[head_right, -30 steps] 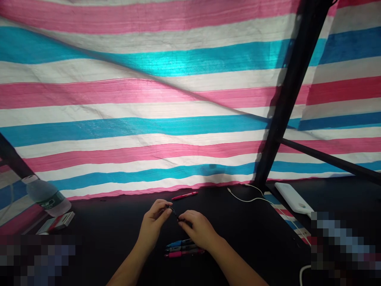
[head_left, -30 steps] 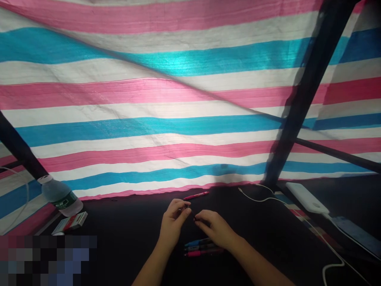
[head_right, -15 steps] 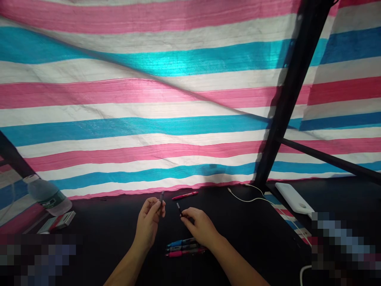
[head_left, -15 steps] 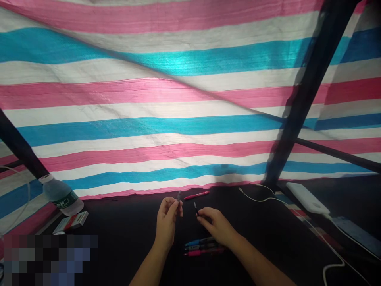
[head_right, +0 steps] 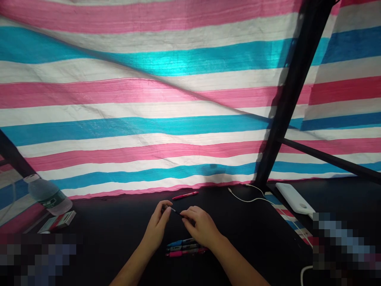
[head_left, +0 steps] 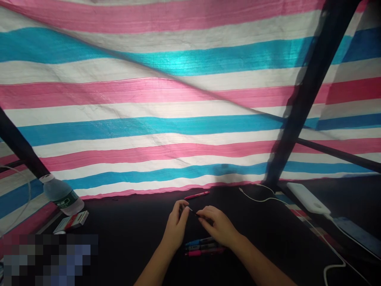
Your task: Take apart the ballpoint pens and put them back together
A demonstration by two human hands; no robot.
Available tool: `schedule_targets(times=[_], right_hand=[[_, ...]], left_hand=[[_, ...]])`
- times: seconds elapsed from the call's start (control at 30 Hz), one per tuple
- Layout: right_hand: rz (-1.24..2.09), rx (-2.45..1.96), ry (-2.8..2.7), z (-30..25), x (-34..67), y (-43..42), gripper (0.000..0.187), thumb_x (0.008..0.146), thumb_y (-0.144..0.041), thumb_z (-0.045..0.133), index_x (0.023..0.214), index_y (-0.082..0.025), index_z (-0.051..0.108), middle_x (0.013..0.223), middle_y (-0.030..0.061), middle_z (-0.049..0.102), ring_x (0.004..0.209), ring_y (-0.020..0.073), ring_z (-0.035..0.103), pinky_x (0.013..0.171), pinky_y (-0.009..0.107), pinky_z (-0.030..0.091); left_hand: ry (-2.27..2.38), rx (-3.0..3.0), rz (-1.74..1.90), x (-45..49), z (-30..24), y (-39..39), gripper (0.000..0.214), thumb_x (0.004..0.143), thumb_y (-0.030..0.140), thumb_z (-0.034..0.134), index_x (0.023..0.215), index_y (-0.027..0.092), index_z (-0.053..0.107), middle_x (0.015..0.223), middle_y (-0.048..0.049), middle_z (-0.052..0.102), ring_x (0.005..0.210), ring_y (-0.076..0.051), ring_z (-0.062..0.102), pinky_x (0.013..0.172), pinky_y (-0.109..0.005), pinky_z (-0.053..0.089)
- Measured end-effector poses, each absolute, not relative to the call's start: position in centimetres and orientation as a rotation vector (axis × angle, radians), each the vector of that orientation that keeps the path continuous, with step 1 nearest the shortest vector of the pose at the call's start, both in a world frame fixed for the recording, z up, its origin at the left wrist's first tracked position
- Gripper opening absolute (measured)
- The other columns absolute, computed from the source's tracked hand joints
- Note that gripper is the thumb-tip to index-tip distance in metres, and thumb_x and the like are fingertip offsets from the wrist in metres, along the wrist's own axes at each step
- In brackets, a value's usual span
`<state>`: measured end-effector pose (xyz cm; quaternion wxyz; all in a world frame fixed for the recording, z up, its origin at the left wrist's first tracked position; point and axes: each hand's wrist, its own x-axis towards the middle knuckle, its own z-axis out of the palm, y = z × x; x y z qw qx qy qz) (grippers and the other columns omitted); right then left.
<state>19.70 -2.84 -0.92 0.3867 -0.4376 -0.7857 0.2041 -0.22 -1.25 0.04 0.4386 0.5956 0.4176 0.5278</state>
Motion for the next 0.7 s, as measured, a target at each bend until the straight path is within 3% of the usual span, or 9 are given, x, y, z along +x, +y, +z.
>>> schedule_targets(times=[0.2, 0.33, 0.5, 0.7], right_hand=[[0.495, -1.12, -1.985, -0.8, 19.7, -2.8, 0.019, 0.097, -0.025, 0.058, 0.106, -0.024, 0.076, 0.089, 0.005, 0.069, 0.084, 0.0209, 0.062, 0.075, 0.032, 0.049], [0.487, -1.135, -1.992, -0.8, 19.7, -2.9, 0.012, 0.097, -0.027, 0.063, 0.1, -0.024, 0.074, 0.086, 0.0033, 0.068, 0.084, 0.0205, 0.061, 0.075, 0.032, 0.047], [0.508, -1.104, -1.99, -1.0, 19.7, -2.8, 0.018, 0.101, -0.031, 0.058, 0.103, -0.024, 0.074, 0.089, 0.0042, 0.069, 0.087, 0.021, 0.061, 0.078, 0.032, 0.047], [0.562, -1.098, -1.883, -1.4, 19.7, -2.5, 0.022, 0.102, -0.034, 0.055, 0.105, -0.023, 0.073, 0.092, 0.0064, 0.071, 0.088, 0.0224, 0.064, 0.081, 0.034, 0.05]], left_hand=[[1.109, 1.782, 1.267, -0.3, 1.2, -1.5, 0.024, 0.093, 0.041, 0.065, 0.083, 0.02, 0.069, 0.071, -0.0001, 0.058, 0.065, -0.017, 0.05, 0.061, -0.026, 0.036], [1.061, 1.828, 1.215, -0.2, 0.7, -1.3, 0.021, 0.094, 0.037, 0.064, 0.086, 0.02, 0.072, 0.081, -0.0025, 0.065, 0.067, -0.017, 0.055, 0.064, -0.027, 0.04], [1.043, 1.602, 1.179, -0.1, 0.0, -0.8, 0.025, 0.091, 0.042, 0.068, 0.096, 0.018, 0.074, 0.064, 0.0005, 0.063, 0.06, -0.016, 0.056, 0.061, -0.025, 0.04], [0.979, 1.116, 1.291, -0.4, 0.0, -0.1, 0.043, 0.076, 0.048, 0.083, 0.1, 0.014, 0.071, 0.064, -0.0002, 0.066, 0.043, -0.005, 0.036, 0.044, -0.019, 0.016]])
